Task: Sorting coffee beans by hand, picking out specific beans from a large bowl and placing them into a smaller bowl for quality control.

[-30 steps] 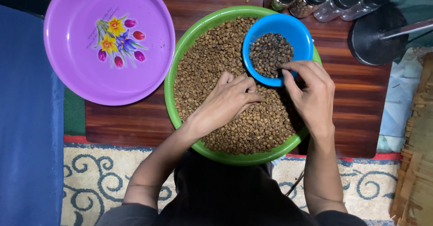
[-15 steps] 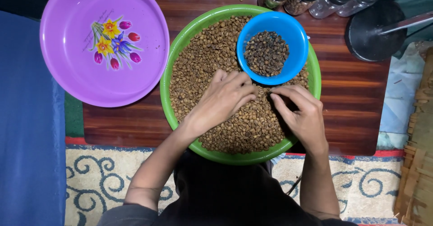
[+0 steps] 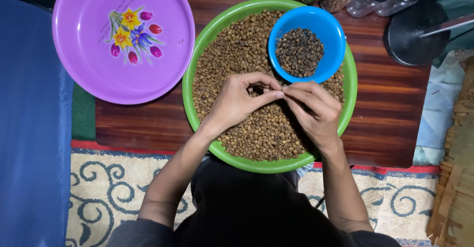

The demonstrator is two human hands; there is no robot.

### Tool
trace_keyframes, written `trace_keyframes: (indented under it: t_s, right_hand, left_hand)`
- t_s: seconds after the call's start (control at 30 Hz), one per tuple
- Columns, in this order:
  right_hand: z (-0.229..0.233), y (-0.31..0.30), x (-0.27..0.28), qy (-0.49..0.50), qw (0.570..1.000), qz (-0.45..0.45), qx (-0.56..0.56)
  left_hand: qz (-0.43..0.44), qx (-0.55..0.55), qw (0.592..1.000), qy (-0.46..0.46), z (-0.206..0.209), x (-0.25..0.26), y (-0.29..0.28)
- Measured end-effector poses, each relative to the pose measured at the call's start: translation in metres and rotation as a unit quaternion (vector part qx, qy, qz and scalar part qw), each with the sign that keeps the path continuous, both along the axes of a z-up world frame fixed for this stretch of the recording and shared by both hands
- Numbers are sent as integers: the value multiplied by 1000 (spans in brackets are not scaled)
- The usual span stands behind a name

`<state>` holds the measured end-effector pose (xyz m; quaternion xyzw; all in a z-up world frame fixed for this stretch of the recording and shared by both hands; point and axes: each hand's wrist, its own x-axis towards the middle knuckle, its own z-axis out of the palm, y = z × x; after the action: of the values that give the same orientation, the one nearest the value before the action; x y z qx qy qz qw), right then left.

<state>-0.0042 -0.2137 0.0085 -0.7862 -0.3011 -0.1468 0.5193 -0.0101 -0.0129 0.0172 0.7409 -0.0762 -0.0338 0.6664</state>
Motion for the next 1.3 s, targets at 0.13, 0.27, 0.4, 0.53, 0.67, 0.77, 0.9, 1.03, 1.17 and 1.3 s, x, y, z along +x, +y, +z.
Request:
trace_keyframes:
  t_s: [0.13,0.27,0.4,0.53,0.67,0.77,0.9,1.03,1.17,1.3]
  right_hand:
    - [-6,-3,3,-1,1000,17,-12]
    - [-10,-19,17,-21,994,-46,-101]
    - [3,-29,33,-34,974,-92,-202]
    - [4,-32,35,-23,964,-95,-246]
    - [-2,-34,36,-5,951,-111,-288]
    - [0,-34,33,-5,950,-118,-288]
    - [7,-30,20,4,959,-117,-258]
    - [5,-21,-3,26,977,-75,-198]
    - [-5,-9,-30,39,983,-27,-178]
    - [5,9,-47,18,971,17,-239]
  left_hand:
    - [-4,10,1000,9,6,-8,8]
    - [-77,138,986,-56,3,-16,21]
    - [-138,263,949,-104,11,-32,31]
    - [-156,318,929,-110,5,-41,34]
    - [-143,347,916,-143,4,-44,34]
    - [-136,359,908,-166,-1,-45,35]
    - [-126,362,906,-182,-2,-48,36]
    - [-120,361,904,-196,-11,-50,39]
    - [-106,353,910,-190,-8,-51,41]
    - [-73,330,925,-175,-4,-53,46]
